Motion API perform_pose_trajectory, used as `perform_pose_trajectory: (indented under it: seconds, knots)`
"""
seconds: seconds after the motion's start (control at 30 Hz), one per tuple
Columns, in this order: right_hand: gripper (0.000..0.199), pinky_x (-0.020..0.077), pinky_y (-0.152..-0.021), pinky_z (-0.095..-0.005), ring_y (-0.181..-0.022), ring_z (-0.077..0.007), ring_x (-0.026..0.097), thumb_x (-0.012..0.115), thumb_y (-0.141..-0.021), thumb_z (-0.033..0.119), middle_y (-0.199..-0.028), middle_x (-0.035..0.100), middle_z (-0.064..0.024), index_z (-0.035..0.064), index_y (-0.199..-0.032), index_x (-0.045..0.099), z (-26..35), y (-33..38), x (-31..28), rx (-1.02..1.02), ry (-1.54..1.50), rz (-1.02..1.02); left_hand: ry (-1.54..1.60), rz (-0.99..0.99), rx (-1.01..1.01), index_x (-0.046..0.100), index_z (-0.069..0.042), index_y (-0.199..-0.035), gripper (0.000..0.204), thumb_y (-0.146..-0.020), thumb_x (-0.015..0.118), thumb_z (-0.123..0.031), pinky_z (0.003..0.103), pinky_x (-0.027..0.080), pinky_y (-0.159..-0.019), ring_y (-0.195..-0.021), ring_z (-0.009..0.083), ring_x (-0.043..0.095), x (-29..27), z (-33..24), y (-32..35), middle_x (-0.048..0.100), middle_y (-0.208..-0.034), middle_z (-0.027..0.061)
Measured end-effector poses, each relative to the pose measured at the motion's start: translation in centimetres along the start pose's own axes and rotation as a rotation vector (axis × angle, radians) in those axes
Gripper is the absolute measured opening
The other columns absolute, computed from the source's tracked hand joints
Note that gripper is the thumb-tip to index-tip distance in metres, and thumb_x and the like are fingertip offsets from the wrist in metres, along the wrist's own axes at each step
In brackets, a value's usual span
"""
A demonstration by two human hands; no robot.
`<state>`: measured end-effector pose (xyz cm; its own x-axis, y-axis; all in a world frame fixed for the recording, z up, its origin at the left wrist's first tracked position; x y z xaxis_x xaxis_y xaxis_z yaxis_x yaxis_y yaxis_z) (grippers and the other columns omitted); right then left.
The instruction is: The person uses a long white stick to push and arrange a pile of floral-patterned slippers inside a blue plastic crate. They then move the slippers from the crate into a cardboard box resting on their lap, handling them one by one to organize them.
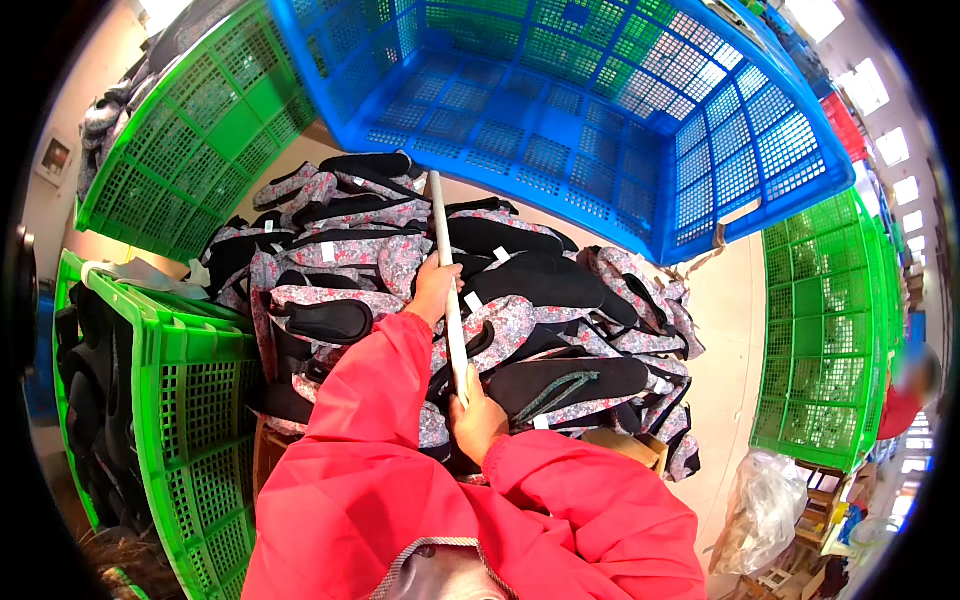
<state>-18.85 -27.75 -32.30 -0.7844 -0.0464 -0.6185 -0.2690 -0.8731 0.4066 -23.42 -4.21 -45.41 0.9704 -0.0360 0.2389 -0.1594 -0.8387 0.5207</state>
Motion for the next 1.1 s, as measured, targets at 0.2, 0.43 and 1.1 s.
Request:
perform_pose_trajectory:
  seconds: [0.2, 0.43, 1.1]
  knots:
    - [0.065, 0.0507, -0.061, -0.0473, -0.069, -0.0396, 0.066, 0.059, -0.09, 0.024, -0.083, 0.067, -0.0247, 0.0052, -0.148, 0.034, -0.1, -1.4, -1.7, 0.014, -0.119, 0.087, 0.011, -0.041, -0.003, 0.054, 0.001, -0.111, 0.031, -0.081, 0.06, 0.0, 0.035, 0.052, -0.048, -0.053, 0.022, 0.059, 0.5, 0.0, -1.0, 0.058, -0.077, 0.012]
    - [0.06, 0.0429, -0.043, -0.0233, -0.048, -0.0072, 0.05, 0.058, -0.093, 0.016, -0.07, 0.056, 0.0009, 0.0232, -0.149, 0.039, 4.0, 0.0, -17.8, 0.143, -0.364, 0.502, 0.279, -0.074, -0.207, 0.046, 0.006, -0.101, 0.022, -0.082, 0.056, 0.0, 0.044, 0.06, -0.063, -0.069, 0.0348, 0.064, 5.1, -4.9, 0.5, 0.054, -0.089, 0.0188]
    - [0.037, 0.0469, -0.055, -0.0216, -0.069, -0.0072, 0.06, 0.068, -0.088, 0.013, -0.086, 0.067, -0.0054, 0.0033, -0.123, 0.065, -6.7, 32.0, -29.9, -0.105, -0.686, 0.231, 0.291, 0.553, 0.238, 0.034, -0.009, -0.14, 0.047, -0.097, 0.052, -0.006, 0.044, 0.05, -0.095, -0.117, 0.0311, 0.057, 5.9, -24.3, 53.7, 0.06, -0.118, 0.0151]
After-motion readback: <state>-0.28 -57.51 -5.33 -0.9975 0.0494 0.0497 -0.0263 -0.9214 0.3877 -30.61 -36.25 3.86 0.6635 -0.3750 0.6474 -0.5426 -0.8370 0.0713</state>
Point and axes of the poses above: each hand's wrist, its own y-axis away from the middle knuckle, its own x-axis out of the palm, z = x × y, the point moved 7 cm from there along -y, towards the middle knuckle
